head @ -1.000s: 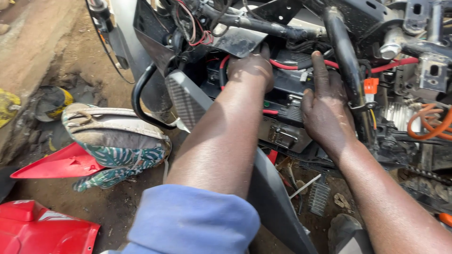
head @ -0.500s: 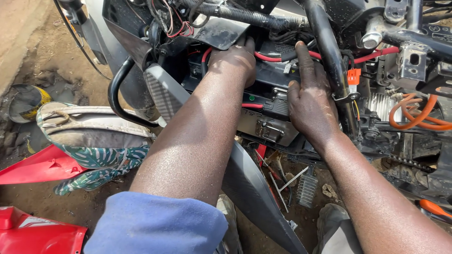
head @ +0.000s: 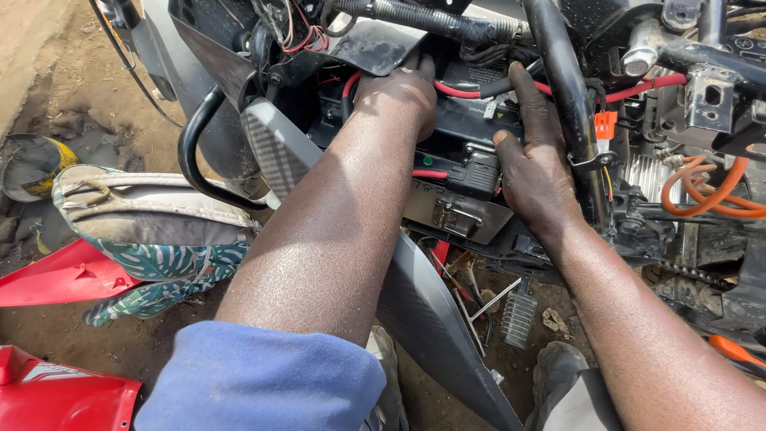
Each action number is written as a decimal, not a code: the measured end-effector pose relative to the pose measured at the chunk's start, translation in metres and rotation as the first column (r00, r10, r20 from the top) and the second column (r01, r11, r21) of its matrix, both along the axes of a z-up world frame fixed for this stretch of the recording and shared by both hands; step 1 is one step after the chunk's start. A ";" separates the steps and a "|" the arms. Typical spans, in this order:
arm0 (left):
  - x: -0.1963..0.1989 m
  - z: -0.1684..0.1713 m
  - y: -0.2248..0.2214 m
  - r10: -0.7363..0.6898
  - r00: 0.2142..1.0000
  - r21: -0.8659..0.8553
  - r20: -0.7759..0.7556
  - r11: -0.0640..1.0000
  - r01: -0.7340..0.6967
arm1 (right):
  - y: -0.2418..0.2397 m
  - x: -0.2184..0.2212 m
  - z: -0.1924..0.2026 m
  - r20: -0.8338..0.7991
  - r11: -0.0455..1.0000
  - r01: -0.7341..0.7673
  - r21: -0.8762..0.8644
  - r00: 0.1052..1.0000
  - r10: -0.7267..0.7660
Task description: Connecting and securing battery terminals and power cables on a motorcycle
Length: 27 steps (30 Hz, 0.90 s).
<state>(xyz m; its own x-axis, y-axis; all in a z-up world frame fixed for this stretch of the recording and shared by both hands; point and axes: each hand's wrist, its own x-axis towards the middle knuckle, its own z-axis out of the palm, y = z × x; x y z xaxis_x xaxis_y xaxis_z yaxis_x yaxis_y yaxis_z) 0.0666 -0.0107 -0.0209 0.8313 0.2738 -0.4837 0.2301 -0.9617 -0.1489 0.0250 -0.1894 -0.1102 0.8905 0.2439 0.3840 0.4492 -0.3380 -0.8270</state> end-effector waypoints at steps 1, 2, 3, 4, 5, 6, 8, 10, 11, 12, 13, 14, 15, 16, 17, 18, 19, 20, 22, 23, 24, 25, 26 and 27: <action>0.000 0.000 0.000 0.000 1.000 -0.001 0.000 1.000 0.000 | -0.001 0.000 0.001 0.000 1.000 0.000 -0.001 1.000 0.000; -0.001 -0.001 0.000 -0.014 1.000 0.008 0.027 1.000 0.014 | -0.002 0.000 0.001 -0.037 1.000 -0.025 0.019 0.999 0.026; -0.002 -0.001 0.000 -0.029 0.998 0.018 0.052 0.999 0.028 | -0.003 0.000 0.002 -0.074 0.998 -0.049 0.039 0.996 0.052; -0.002 -0.001 0.001 -0.029 0.998 0.017 0.051 0.999 0.028 | -0.003 -0.002 0.001 -0.075 0.998 -0.049 0.038 0.996 0.051; -0.001 -0.002 0.001 -0.034 0.998 0.014 0.049 0.999 0.034 | -0.003 -0.002 0.001 -0.063 0.998 -0.050 0.040 0.997 0.052; -0.001 -0.002 0.001 -0.040 0.998 0.010 0.047 0.999 0.039 | -0.003 -0.003 0.001 -0.050 0.998 -0.051 0.042 0.997 0.053; -0.002 -0.002 0.001 -0.042 0.998 0.009 0.053 0.999 0.041 | -0.004 -0.002 -0.001 -0.041 0.998 -0.052 0.047 0.998 0.054; -0.002 -0.002 0.001 -0.045 0.997 0.007 0.058 0.999 0.044 | -0.004 -0.002 -0.003 -0.033 0.997 -0.051 0.052 0.998 0.053; -0.002 -0.002 0.002 -0.039 0.997 -0.002 0.066 0.999 0.039 | -0.005 -0.002 -0.004 -0.036 0.994 -0.072 0.081 0.997 0.075; -0.001 -0.002 0.002 -0.032 0.997 -0.011 0.075 0.999 0.033 | -0.006 -0.002 -0.004 -0.039 0.990 -0.093 0.109 0.994 0.097; -0.002 -0.003 0.002 -0.033 0.997 -0.013 0.075 0.999 0.034 | -0.006 -0.002 -0.007 -0.040 0.990 -0.092 0.107 0.994 0.097; -0.002 -0.003 0.002 -0.037 0.997 -0.009 0.073 0.999 0.038 | -0.006 -0.001 -0.009 -0.031 0.988 -0.096 0.121 0.994 0.100; -0.002 -0.003 0.002 -0.042 0.997 -0.006 0.071 0.999 0.042 | -0.006 0.000 -0.012 -0.022 0.986 -0.100 0.135 0.994 0.104; -0.002 -0.004 0.002 -0.041 0.997 -0.007 0.070 0.999 0.042 | -0.006 -0.002 -0.010 -0.023 0.986 -0.100 0.134 0.994 0.104; -0.002 -0.003 0.002 -0.049 0.997 -0.002 0.068 0.999 0.049 | -0.005 -0.003 -0.008 -0.038 0.986 -0.095 0.138 0.994 0.101; -0.003 -0.003 0.002 -0.056 0.996 0.003 0.065 0.998 0.056 | -0.005 -0.004 -0.007 -0.053 0.986 -0.090 0.143 0.994 0.099; -0.003 -0.004 0.002 -0.056 0.996 0.003 0.065 0.998 0.056 | -0.005 -0.004 -0.006 -0.053 0.986 -0.091 0.143 0.994 0.099; -0.002 -0.004 0.002 -0.051 0.996 -0.001 0.077 0.999 0.051 | -0.005 -0.005 -0.005 -0.055 0.986 -0.095 0.140 0.993 0.104; -0.002 -0.004 0.002 -0.048 0.995 -0.006 0.089 0.999 0.048 | -0.005 -0.007 -0.002 -0.057 0.986 -0.098 0.135 0.993 0.107; -0.002 -0.003 0.001 -0.049 0.995 -0.009 0.084 0.999 0.050 | -0.006 -0.007 0.000 -0.064 0.994 -0.085 0.067 0.994 0.089; -0.002 -0.003 0.001 -0.050 0.996 -0.012 0.079 0.999 0.052 | -0.006 -0.008 0.002 -0.069 0.997 -0.072 -0.001 0.995 0.072; -0.001 -0.005 0.002 -0.051 0.996 -0.014 0.078 0.999 0.052 | -0.006 -0.010 0.006 -0.070 0.997 -0.072 -0.002 0.995 0.071; 0.000 -0.007 0.002 -0.061 0.996 0.001 0.069 0.998 0.061 | -0.006 -0.011 0.011 -0.126 0.997 -0.068 -0.033 0.990 0.063; 0.001 -0.008 0.003 -0.071 0.996 0.017 0.061 0.997 0.070 | -0.006 -0.012 0.016 -0.181 0.996 -0.066 -0.063 0.982 0.054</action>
<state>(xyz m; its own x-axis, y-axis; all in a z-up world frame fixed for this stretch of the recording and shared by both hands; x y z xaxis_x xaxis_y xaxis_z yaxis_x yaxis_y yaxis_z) 0.0676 -0.0076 -0.0291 0.8768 0.2201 -0.4275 0.1708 -0.9737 -0.1509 0.0127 -0.1954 -0.0944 0.9262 0.3192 0.2006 0.3176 -0.3737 -0.8715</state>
